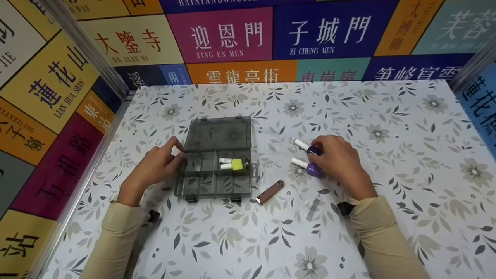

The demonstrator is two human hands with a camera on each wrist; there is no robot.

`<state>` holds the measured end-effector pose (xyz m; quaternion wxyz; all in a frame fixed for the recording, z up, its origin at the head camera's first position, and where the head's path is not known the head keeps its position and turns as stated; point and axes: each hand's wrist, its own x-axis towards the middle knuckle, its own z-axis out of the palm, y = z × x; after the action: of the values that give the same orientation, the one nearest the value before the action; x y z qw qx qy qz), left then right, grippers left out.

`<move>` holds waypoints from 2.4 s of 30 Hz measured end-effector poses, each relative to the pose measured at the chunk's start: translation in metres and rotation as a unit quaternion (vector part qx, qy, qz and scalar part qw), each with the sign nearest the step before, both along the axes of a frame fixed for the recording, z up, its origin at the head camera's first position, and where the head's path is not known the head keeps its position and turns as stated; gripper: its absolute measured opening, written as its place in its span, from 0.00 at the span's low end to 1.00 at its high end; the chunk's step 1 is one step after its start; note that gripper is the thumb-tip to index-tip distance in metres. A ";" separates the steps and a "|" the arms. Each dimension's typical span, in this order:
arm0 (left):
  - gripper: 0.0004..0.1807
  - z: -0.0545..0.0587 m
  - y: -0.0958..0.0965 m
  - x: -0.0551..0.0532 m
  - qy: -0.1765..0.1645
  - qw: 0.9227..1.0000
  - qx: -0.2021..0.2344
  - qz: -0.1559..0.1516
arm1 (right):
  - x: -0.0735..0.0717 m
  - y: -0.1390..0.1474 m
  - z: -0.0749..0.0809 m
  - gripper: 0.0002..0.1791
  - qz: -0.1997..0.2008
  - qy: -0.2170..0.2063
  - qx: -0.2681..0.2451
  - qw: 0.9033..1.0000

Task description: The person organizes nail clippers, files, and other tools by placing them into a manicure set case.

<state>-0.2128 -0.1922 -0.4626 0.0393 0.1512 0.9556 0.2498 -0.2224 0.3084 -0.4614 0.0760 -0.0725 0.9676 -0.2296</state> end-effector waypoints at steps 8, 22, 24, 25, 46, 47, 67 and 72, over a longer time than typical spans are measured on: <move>0.09 0.001 0.005 0.000 0.021 1.000 -0.008 0.011 | 0.002 -0.008 0.003 0.25 -0.012 0.026 -0.027 0.999; 0.08 0.006 0.003 0.000 0.000 0.999 0.035 0.016 | 0.023 -0.071 0.011 0.20 0.063 0.196 -0.061 0.977; 0.09 0.007 0.003 0.000 -0.008 0.999 0.048 0.008 | 0.026 -0.081 0.014 0.20 0.077 0.209 -0.063 0.973; 0.09 0.007 0.002 -0.001 -0.010 0.998 0.054 0.004 | 0.027 -0.085 0.015 0.20 0.083 0.216 -0.062 0.971; 0.07 0.008 -0.001 0.004 0.006 0.999 0.043 -0.024 | 0.031 -0.161 0.020 0.21 0.147 0.186 -0.082 0.968; 0.07 0.008 -0.001 0.004 0.008 0.999 0.042 -0.024 | 0.031 -0.163 0.019 0.21 0.149 0.184 -0.080 0.968; 0.10 0.009 0.002 0.005 -0.011 0.999 0.026 -0.015 | 0.030 -0.197 0.009 0.20 0.189 0.139 -0.082 0.969; 0.09 0.010 0.005 0.006 -0.001 1.000 0.006 -0.003 | 0.029 -0.205 0.009 0.22 0.191 0.131 -0.075 0.970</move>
<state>-0.2065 -0.1876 -0.4531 0.0405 0.1539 0.9536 0.2557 -0.1936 0.1038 -0.4526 -0.0142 -0.2906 0.9175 -0.2713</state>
